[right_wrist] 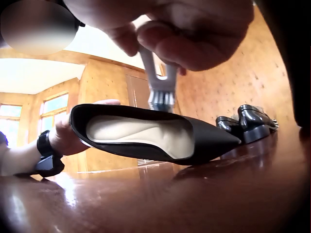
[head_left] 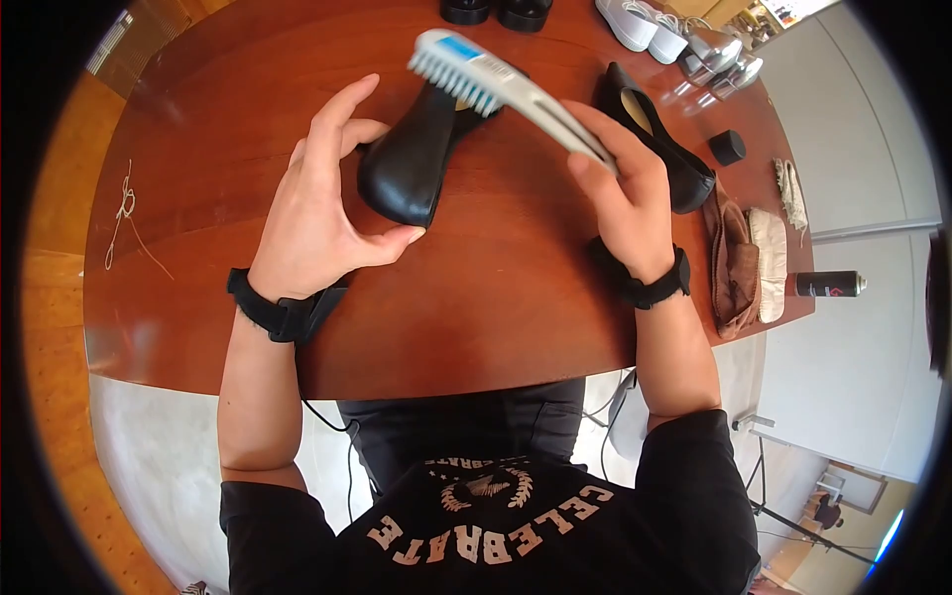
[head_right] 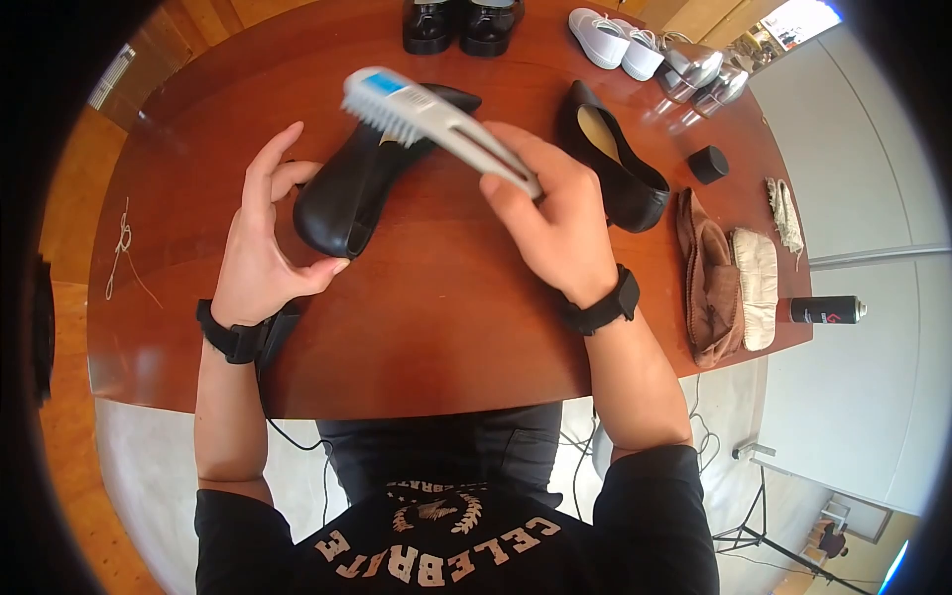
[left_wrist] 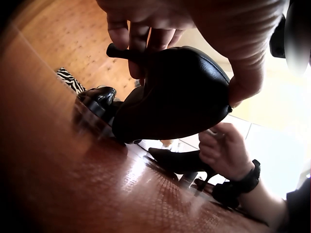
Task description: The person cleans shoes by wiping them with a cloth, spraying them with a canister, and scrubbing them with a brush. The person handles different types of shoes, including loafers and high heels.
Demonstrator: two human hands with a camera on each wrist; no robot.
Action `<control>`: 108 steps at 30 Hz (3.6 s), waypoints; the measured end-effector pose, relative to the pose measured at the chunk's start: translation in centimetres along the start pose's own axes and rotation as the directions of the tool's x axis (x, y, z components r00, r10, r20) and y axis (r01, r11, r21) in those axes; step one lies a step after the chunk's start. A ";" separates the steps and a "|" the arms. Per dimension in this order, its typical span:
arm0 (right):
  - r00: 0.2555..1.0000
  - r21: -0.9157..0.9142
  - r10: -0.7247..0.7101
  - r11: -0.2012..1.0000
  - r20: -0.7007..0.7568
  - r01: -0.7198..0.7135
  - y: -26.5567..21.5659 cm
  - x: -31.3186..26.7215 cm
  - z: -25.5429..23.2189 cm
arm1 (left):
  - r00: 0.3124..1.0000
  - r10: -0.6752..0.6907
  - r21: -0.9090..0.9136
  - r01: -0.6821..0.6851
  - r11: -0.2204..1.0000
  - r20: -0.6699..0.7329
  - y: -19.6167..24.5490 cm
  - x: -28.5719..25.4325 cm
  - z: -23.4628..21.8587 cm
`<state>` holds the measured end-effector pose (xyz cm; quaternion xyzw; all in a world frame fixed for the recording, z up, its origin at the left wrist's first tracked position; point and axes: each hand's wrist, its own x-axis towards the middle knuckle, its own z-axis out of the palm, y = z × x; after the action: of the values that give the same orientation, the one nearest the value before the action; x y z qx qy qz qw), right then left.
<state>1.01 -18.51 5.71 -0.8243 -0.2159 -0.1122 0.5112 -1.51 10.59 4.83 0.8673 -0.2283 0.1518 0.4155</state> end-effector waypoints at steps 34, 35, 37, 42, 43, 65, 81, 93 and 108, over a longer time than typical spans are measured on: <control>0.997 0.110 -0.073 0.991 -0.010 0.074 -0.4 -0.3 -0.3 | 1.000 0.015 -0.048 -0.016 0.999 -0.019 -0.2 0.1 0.1; 0.966 0.068 -0.252 0.966 0.057 0.248 0.0 -0.1 -0.7 | 0.999 0.004 -0.086 -0.007 0.996 -0.033 0.0 0.2 0.3; 0.937 0.127 -0.328 0.941 0.122 0.313 0.2 -0.3 -0.8 | 0.999 -0.030 -0.075 0.029 0.997 -0.018 -0.1 -0.1 0.1; 0.991 -0.088 -0.126 0.989 -0.039 0.122 0.8 0.0 0.3 | 1.000 0.008 -0.051 -0.009 0.999 -0.020 -0.1 0.0 0.1; 0.998 -0.128 0.010 0.992 -0.064 -0.018 0.8 0.0 0.4 | 1.000 0.010 -0.053 -0.011 0.999 -0.026 0.0 0.0 0.2; 0.955 -0.240 0.291 0.924 -0.062 -0.298 1.8 0.3 0.1 | 1.000 0.008 -0.069 -0.009 0.998 -0.023 0.1 0.2 0.1; 0.970 -0.219 0.238 0.945 -0.052 -0.243 0.8 0.2 0.2 | 1.000 0.023 -0.036 -0.024 0.999 -0.020 0.2 0.1 0.1; 0.993 -0.001 -0.097 0.995 0.060 0.097 1.2 0.0 0.8 | 1.000 -0.009 -0.053 0.008 0.999 -0.020 0.3 0.1 0.0; 0.999 -0.196 0.033 0.980 -0.026 -0.038 1.4 -0.2 1.1 | 0.993 -0.117 -0.171 0.111 0.979 -0.025 -0.8 0.2 0.0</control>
<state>1.43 -18.09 4.02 -0.8732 -0.1831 -0.1332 0.4317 -0.89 10.99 4.41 0.8377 -0.1829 0.1227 0.4997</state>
